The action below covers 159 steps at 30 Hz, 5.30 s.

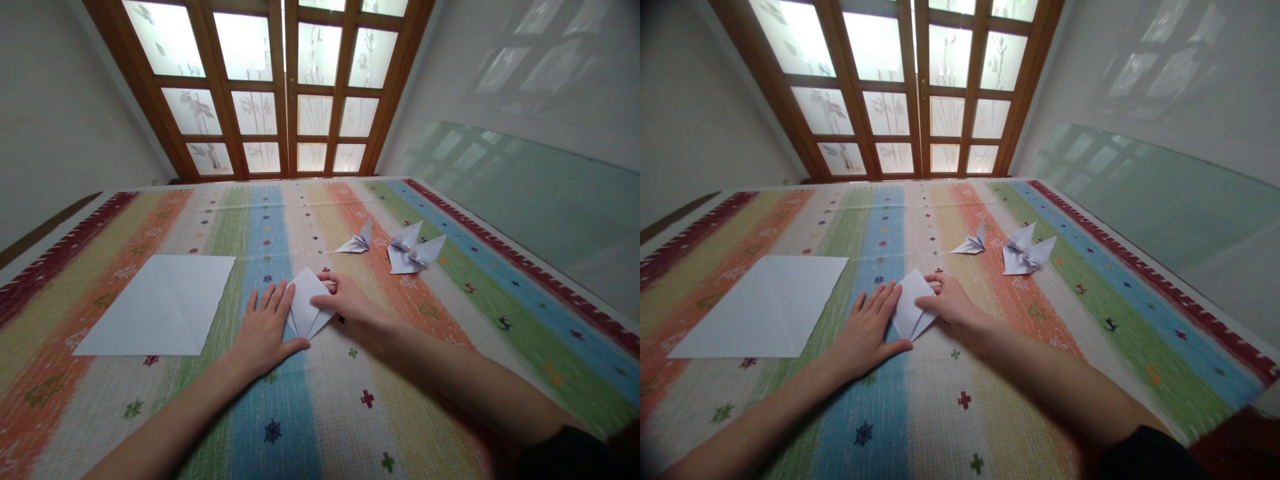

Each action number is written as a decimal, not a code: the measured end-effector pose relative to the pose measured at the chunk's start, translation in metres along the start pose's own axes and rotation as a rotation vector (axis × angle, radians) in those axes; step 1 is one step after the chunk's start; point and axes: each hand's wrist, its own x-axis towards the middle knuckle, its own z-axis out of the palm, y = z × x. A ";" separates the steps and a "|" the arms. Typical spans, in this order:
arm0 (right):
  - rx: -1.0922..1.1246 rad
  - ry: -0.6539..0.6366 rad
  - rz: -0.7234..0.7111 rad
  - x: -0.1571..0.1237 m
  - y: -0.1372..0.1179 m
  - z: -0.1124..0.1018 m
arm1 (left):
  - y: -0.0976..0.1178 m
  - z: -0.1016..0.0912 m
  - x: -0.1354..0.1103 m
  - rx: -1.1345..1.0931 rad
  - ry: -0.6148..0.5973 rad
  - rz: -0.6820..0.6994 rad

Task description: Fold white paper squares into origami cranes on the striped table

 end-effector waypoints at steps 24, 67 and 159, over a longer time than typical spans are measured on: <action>-0.923 -0.139 -0.485 -0.022 0.013 -0.004 | -0.002 -0.024 0.001 0.029 -0.286 0.290; -0.671 0.159 -0.528 -0.037 0.023 -0.025 | 0.019 -0.012 0.012 0.043 0.209 0.256; -0.690 0.123 -0.323 -0.032 0.020 -0.031 | 0.015 -0.011 0.062 -0.358 0.022 -0.071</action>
